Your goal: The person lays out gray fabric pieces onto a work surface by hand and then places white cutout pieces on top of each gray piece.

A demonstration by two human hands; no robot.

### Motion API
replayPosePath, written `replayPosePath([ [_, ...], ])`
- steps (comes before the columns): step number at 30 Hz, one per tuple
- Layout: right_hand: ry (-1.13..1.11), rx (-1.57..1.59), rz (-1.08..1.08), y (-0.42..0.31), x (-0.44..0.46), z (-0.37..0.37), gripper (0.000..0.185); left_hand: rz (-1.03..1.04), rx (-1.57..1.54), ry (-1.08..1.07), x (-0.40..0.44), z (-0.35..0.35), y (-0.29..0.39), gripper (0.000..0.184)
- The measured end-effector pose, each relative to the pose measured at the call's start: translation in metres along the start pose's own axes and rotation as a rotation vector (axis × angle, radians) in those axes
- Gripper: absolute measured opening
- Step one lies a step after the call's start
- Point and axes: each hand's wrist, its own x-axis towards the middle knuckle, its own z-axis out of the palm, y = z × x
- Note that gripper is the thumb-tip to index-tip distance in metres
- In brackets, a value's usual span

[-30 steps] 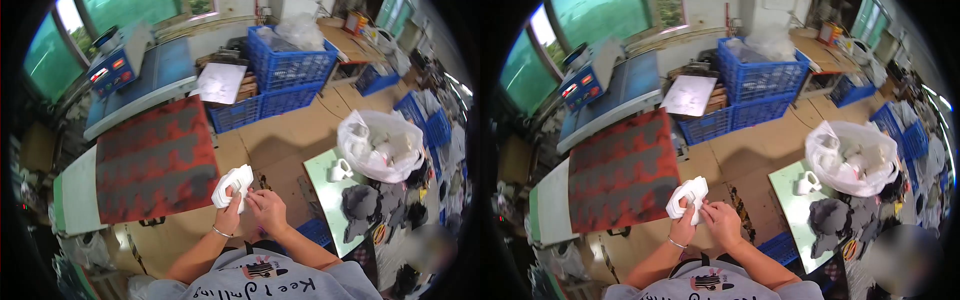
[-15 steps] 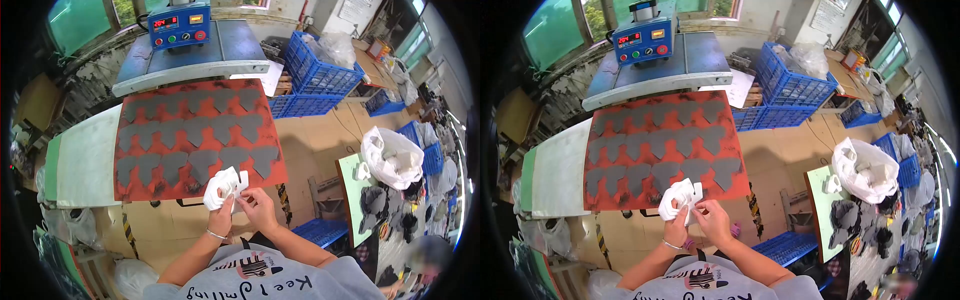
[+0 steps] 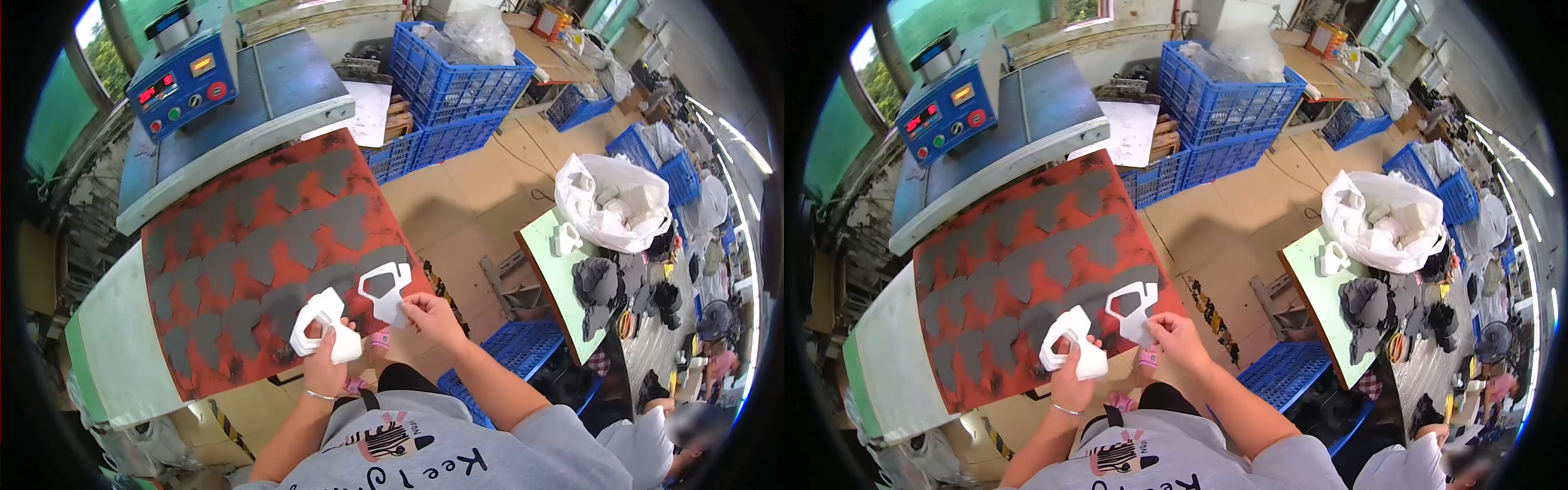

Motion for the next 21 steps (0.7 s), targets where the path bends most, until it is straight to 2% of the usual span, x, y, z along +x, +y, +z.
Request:
replayPosePath([
  [2,0.039,-0.027,0.029,0.002,0.02,-0.005,0.015,-0.003,0.086,-0.018,0.011,0.001,0.009,0.04],
  [4,0.046,-0.059,-0.008,0.006,0.038,-0.006,0.015,-0.065,-0.037,0.024,0.02,0.0,0.012,0.04],
  [9,0.083,-0.109,0.073,0.015,0.063,-0.004,0.021,-0.072,-0.039,0.045,0.04,0.006,0.01,0.039],
  [18,0.188,-0.337,0.167,0.012,0.068,0.004,0.026,-0.135,0.156,-0.13,0.074,0.02,0.006,0.044],
  [19,0.199,-0.356,0.167,0.01,0.068,0.004,0.026,-0.21,0.026,-0.104,0.078,0.024,0.009,0.045],
  [21,0.221,-0.375,0.177,0.007,0.067,0.005,0.025,-0.235,0.041,-0.115,0.085,0.027,0.008,0.046],
])
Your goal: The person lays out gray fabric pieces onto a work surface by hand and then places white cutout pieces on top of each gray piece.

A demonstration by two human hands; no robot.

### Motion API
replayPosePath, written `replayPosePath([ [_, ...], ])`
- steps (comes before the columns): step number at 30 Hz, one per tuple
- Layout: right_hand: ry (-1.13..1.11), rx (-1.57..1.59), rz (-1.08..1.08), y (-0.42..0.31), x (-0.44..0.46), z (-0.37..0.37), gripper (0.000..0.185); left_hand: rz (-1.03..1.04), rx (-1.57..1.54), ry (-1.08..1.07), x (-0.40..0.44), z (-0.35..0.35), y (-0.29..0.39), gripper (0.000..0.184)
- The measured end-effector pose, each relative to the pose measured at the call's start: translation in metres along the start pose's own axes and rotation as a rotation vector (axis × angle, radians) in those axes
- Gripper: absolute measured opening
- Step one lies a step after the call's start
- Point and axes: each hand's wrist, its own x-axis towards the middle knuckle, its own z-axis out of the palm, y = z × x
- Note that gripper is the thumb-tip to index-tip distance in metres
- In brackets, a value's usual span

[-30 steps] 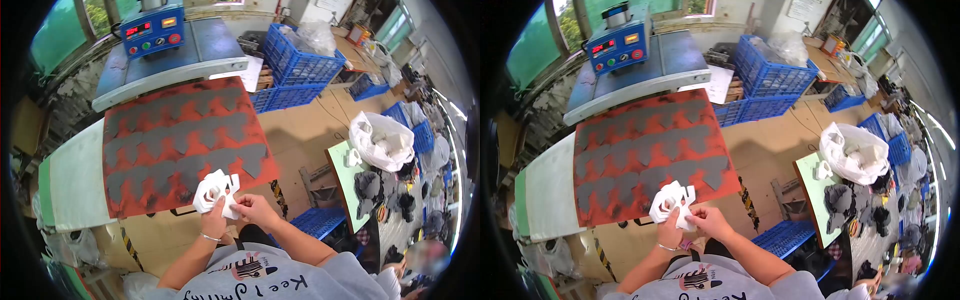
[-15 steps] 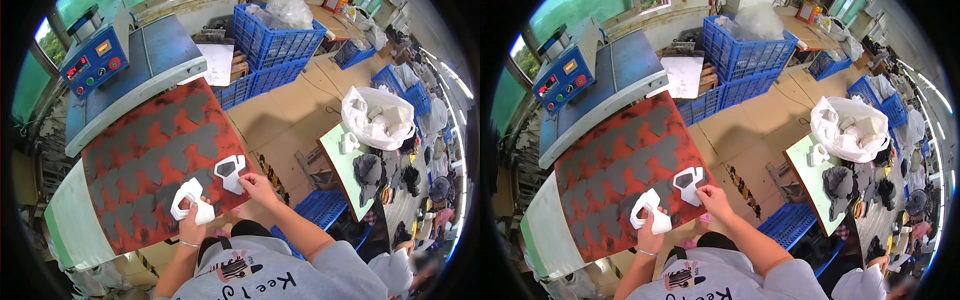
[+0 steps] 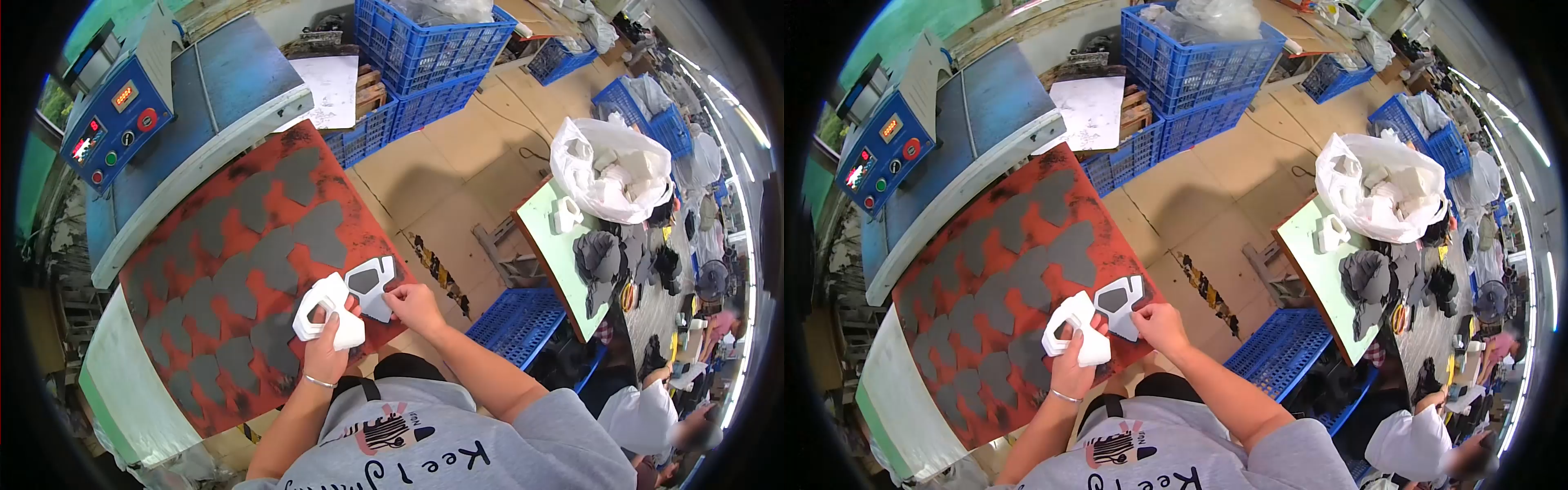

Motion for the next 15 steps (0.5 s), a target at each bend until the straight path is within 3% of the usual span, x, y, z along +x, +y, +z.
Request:
replayPosePath([
  [6,0.027,-0.071,0.004,-0.002,0.003,0.0,0.022,0.025,0.052,-0.044,0.019,-0.001,-0.009,0.048],
  [9,0.058,-0.123,-0.021,0.002,0.003,0.004,0.022,-0.091,0.073,-0.047,0.02,-0.006,-0.01,0.048],
  [15,0.088,-0.084,-0.004,0.001,-0.013,0.002,0.026,-0.073,0.181,-0.041,0.019,-0.003,-0.01,0.038],
])
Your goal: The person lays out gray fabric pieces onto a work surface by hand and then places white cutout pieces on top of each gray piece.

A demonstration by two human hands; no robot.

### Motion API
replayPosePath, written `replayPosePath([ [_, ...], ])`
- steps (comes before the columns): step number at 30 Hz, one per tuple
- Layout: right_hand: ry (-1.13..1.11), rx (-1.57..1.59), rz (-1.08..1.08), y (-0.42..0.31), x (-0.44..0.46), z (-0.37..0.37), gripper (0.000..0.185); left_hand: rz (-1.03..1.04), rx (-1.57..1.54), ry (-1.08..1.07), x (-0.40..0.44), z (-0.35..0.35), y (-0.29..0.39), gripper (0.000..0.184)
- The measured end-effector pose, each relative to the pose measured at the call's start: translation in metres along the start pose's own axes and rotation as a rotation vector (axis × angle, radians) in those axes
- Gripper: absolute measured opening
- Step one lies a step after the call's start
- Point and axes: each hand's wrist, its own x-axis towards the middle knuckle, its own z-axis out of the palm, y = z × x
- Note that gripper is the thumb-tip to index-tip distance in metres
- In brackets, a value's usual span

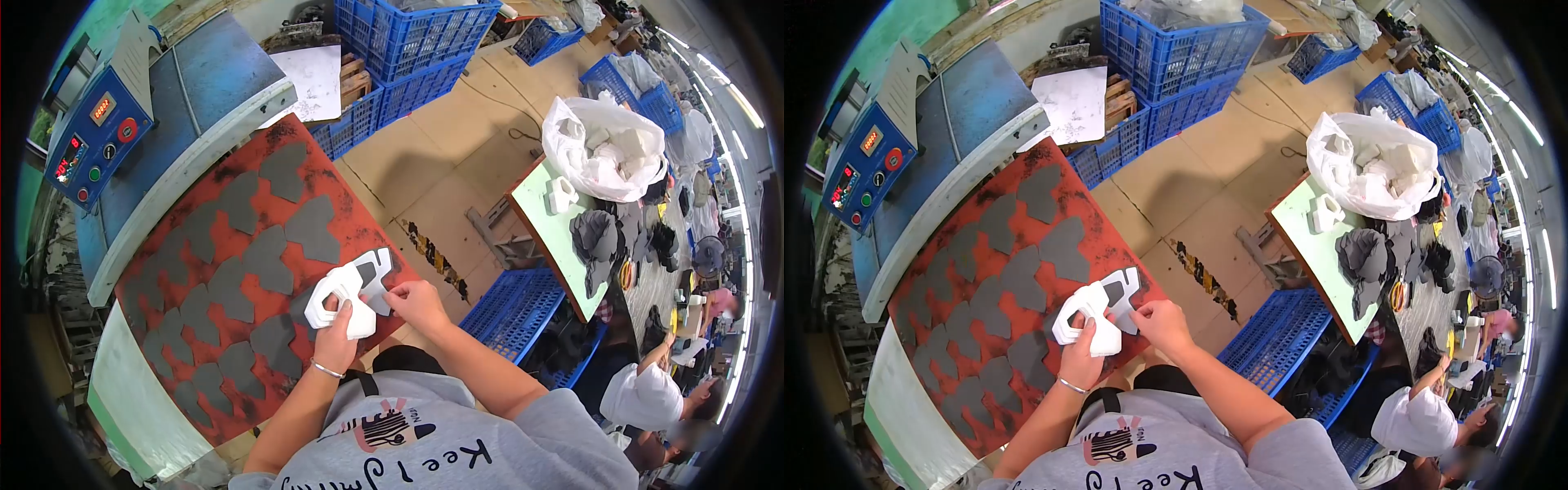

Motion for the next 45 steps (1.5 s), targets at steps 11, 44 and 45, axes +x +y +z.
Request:
replayPosePath([
  [11,-0.013,-0.119,0.064,0.005,0.003,0.0,0.021,0.196,0.302,-0.06,-0.008,-0.011,0.01,0.045],
  [44,-0.022,-0.346,0.02,-0.014,0.002,-0.008,0.02,-0.001,-0.1,0.03,0.009,-0.003,0.011,0.04],
  [45,-0.023,-0.419,0.012,-0.018,0.001,-0.011,0.021,-0.001,-0.109,0.03,0.009,-0.002,0.011,0.04],
])
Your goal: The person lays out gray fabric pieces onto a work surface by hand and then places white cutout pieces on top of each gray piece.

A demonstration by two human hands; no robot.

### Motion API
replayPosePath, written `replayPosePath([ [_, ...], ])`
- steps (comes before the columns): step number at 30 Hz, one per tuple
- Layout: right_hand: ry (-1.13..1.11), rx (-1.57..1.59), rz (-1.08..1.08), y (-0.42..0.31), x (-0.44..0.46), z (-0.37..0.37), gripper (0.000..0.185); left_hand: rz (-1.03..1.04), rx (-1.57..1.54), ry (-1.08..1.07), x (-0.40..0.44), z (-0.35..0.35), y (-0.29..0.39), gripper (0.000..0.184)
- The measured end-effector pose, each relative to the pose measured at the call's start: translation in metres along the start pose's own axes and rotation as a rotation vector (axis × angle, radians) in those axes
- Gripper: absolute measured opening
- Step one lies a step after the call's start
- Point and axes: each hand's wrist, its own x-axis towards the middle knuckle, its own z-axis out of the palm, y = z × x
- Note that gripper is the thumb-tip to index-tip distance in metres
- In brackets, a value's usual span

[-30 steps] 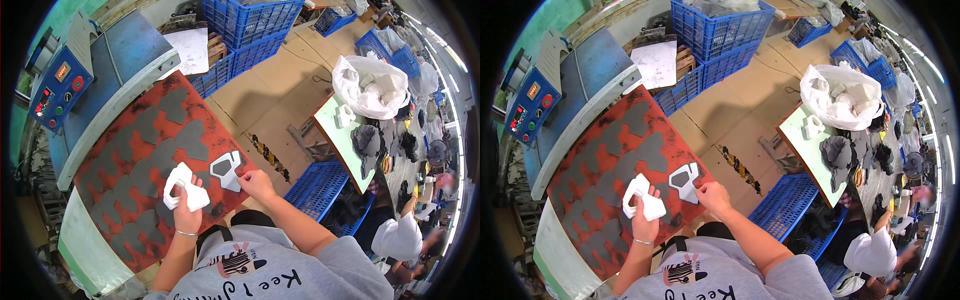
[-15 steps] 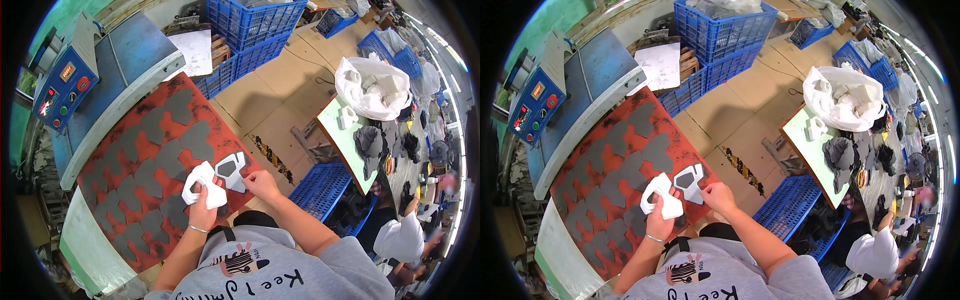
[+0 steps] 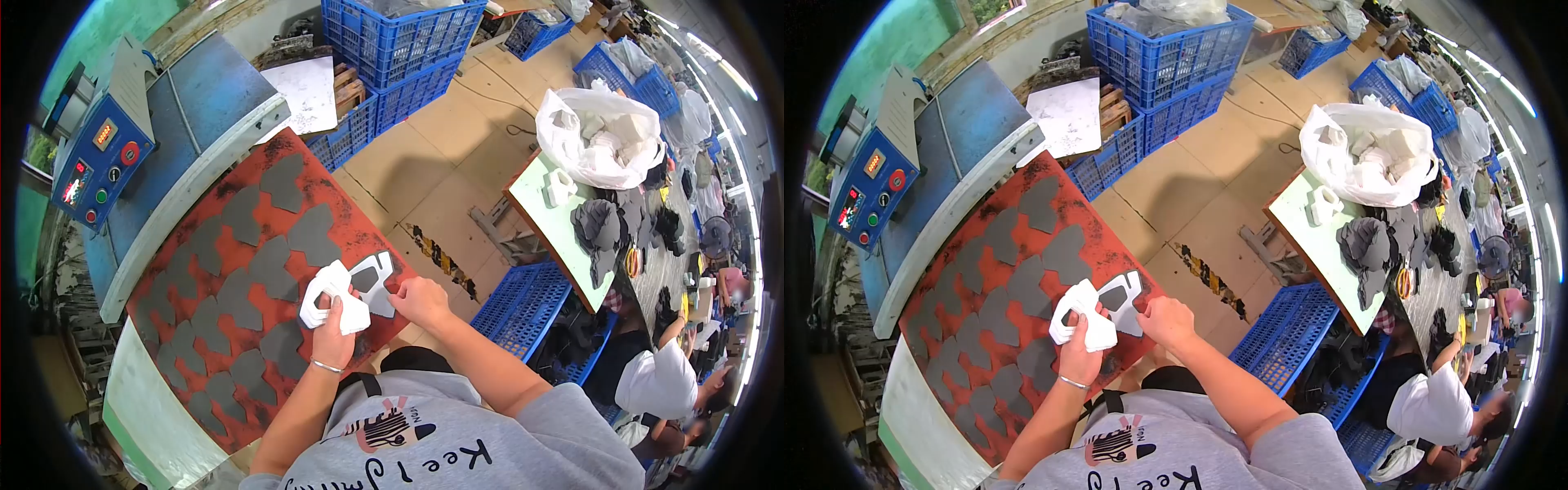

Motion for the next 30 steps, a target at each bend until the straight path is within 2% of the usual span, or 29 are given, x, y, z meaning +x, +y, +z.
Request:
replayPosePath([
  [2,0.0,-0.079,-0.018,-0.005,-0.003,-0.005,0.023,-0.002,-0.041,-0.017,0.0,-0.001,0.0,0.04],
  [4,0.058,0.223,-0.124,-0.012,-0.009,-0.005,0.026,0.002,-0.083,-0.025,-0.001,-0.002,0.001,0.039],
  [5,0.047,0.221,-0.136,-0.017,-0.013,-0.005,0.026,0.025,-0.072,-0.053,-0.001,-0.002,0.0,0.04],
  [7,0.042,0.411,-0.413,-0.03,-0.023,-0.003,0.029,0.054,-0.061,-0.072,-0.006,0.001,0.001,0.04],
  [11,0.128,0.339,-0.543,-0.038,-0.026,0.004,0.025,0.047,-0.115,-0.046,-0.012,0.015,0.009,0.043],
  [16,0.104,0.405,-0.557,-0.041,-0.018,0.0,0.021,0.103,-0.055,-0.156,-0.014,0.017,0.016,0.055],
  [19,0.121,0.45,-0.525,-0.047,-0.016,-0.002,0.02,0.223,0.018,-0.104,-0.013,0.02,0.016,0.056],
  [22,-0.003,0.417,-0.492,-0.043,-0.005,-0.003,0.022,0.3,0.039,-0.107,-0.009,0.022,0.018,0.056],
  [26,0.029,0.366,-0.51,-0.049,0.001,0.0,0.02,0.324,0.099,-0.013,-0.007,0.015,0.017,0.055],
  [28,0.053,0.364,-0.5,-0.055,0.003,0.001,0.017,0.332,0.282,0.053,-0.006,0.01,0.02,0.049],
  [29,0.054,0.362,-0.498,-0.057,0.006,0.002,0.017,0.331,0.28,0.051,-0.005,0.002,0.021,0.049],
  [30,-0.079,0.511,-0.469,-0.058,0.013,0.003,0.015,0.384,0.339,0.065,-0.002,-0.011,0.021,0.05],
])
